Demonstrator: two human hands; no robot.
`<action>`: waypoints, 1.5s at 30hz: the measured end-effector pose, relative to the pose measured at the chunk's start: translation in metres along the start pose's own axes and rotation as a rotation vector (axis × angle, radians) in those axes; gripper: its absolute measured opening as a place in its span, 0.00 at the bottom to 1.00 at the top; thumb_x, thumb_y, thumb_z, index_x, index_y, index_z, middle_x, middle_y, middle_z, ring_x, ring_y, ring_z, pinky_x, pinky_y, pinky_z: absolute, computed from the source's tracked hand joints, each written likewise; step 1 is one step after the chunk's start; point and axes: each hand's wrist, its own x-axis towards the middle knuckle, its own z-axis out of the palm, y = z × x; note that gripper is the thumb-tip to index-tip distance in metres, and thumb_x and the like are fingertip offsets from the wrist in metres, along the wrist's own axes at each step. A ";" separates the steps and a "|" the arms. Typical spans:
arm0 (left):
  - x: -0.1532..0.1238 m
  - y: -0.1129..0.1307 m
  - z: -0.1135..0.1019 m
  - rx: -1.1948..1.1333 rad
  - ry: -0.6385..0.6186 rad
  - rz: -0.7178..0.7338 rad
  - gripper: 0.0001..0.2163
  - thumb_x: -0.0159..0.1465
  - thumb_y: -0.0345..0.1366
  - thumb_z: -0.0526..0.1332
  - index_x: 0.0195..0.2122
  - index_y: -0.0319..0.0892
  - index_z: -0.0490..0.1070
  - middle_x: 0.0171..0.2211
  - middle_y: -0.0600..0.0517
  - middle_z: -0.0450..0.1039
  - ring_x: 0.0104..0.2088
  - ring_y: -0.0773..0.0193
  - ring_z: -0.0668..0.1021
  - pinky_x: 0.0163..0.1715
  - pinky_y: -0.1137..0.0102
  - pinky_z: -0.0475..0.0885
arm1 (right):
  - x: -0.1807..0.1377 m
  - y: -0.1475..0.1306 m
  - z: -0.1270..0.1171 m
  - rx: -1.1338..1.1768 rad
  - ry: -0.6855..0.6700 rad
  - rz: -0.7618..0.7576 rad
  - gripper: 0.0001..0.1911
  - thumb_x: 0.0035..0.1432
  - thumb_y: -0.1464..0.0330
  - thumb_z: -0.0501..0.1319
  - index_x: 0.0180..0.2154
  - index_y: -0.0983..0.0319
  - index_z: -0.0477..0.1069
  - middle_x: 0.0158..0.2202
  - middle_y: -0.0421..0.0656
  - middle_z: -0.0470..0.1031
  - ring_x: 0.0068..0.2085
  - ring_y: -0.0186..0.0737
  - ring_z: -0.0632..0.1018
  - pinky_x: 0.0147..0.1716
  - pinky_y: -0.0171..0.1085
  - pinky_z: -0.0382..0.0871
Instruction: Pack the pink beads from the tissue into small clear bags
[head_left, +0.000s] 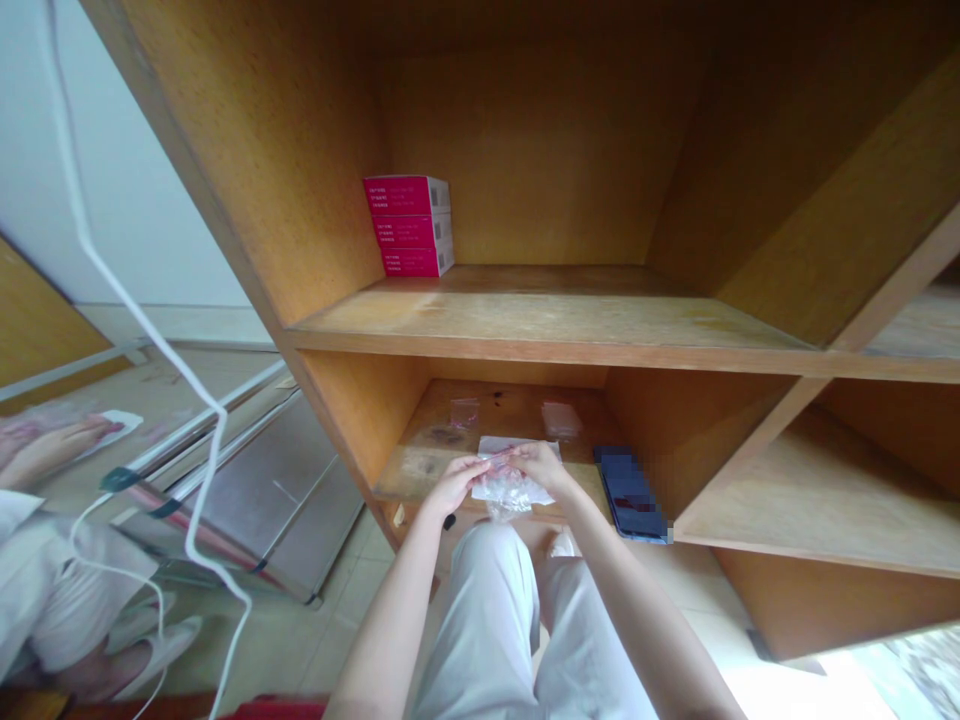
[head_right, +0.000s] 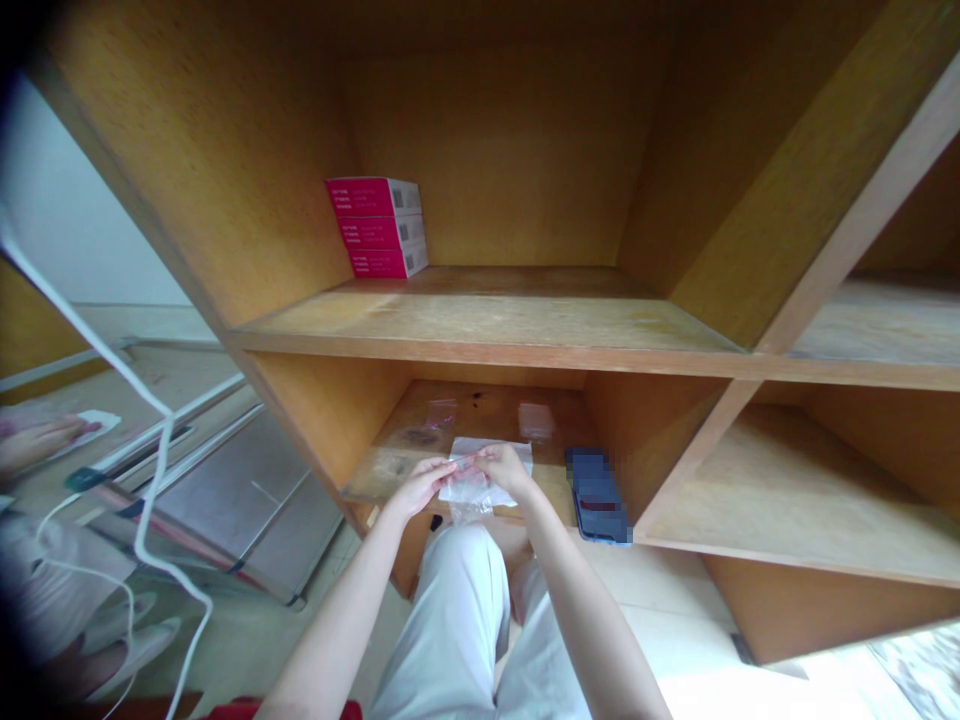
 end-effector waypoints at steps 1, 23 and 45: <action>0.000 0.000 0.000 0.006 -0.006 0.007 0.10 0.50 0.39 0.63 0.25 0.35 0.72 0.22 0.51 0.70 0.23 0.70 0.69 0.24 0.75 0.60 | -0.001 -0.001 -0.001 0.011 -0.001 0.008 0.14 0.43 0.61 0.59 0.25 0.67 0.73 0.23 0.45 0.76 0.19 0.31 0.69 0.18 0.29 0.59; -0.001 0.002 -0.003 -0.116 0.076 -0.039 0.12 0.47 0.40 0.65 0.22 0.37 0.67 0.18 0.55 0.66 0.19 0.73 0.68 0.20 0.77 0.59 | -0.009 -0.007 -0.006 0.080 0.083 -0.078 0.15 0.45 0.58 0.60 0.32 0.62 0.68 0.25 0.40 0.72 0.20 0.31 0.71 0.19 0.30 0.64; -0.007 0.007 0.002 -0.090 -0.071 -0.030 0.09 0.50 0.38 0.63 0.25 0.38 0.67 0.21 0.54 0.68 0.23 0.71 0.70 0.26 0.74 0.62 | 0.028 -0.006 -0.049 0.109 0.332 -0.181 0.20 0.46 0.62 0.56 0.41 0.64 0.70 0.25 0.44 0.75 0.29 0.38 0.76 0.30 0.36 0.67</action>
